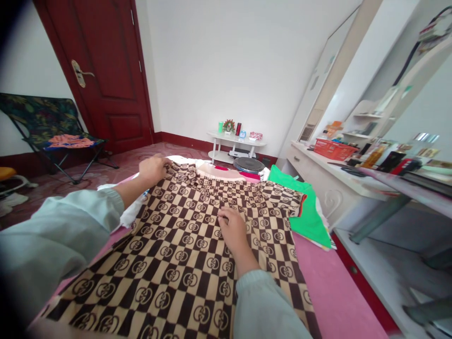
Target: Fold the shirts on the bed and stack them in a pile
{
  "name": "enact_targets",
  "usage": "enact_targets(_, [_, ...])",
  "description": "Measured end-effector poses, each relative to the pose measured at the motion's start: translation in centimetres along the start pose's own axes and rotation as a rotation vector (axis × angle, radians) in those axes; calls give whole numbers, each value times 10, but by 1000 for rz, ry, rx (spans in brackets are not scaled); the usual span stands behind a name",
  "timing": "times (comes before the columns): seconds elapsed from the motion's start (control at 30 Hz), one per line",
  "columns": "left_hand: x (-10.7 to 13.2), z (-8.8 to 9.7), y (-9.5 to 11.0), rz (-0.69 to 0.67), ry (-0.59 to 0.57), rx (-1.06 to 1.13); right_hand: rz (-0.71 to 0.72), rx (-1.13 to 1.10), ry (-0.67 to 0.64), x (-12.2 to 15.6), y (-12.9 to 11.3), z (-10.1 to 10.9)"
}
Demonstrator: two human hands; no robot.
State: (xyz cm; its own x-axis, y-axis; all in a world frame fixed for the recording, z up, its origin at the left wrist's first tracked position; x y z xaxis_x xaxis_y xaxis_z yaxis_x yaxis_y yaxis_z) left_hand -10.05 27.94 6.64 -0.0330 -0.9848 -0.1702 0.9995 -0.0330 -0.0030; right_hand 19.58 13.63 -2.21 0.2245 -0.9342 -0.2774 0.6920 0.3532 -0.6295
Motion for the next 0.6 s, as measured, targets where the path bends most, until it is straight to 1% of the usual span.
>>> enact_targets(0.1, [-9,-5,-16,128,-144,-108,-10,6,-1,-1,1,-1])
enact_targets(0.13, [-11,-6,-16,149,-164,-155,-16,10,-2,-1,1,-1])
enact_targets(0.2, [-15,-3,-6,134,-139,-226,-25,17,-3,-1,1,-2])
enact_targets(0.27, [-19,2,15,66,-83,-230,-30,22,1,-1,0,-2])
enact_targets(0.3, [-21,4,28,21,-66,-199,-32,25,1,-1,0,-2])
enact_targets(0.37, [-25,4,56,-47,-70,-72,-33,29,3,-1,-1,-1])
enact_targets(0.4, [-28,2,68,-59,-90,31,-31,29,4,0,-1,-1])
enact_targets(0.5, [-38,-16,98,-13,-202,365,-20,22,4,0,-3,0])
enact_targets(0.53, [-41,-24,106,7,-242,445,-16,23,6,0,-4,0])
enact_targets(0.6, [-45,-39,121,9,-305,531,-12,29,7,0,-5,0])
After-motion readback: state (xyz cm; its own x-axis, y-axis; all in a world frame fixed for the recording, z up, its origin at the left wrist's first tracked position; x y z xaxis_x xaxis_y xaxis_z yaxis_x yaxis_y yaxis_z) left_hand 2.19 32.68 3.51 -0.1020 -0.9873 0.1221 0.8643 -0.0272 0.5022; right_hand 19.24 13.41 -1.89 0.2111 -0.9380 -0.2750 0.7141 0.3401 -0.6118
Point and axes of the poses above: each hand's wrist, its own x-axis away from the middle knuckle, its own z-axis out of the back of the hand, y = z × x, the point moved 6 cm from there along -x, towards the middle knuckle, and after that the axes turned 15 degrees about -y, right-handed, at the moved point
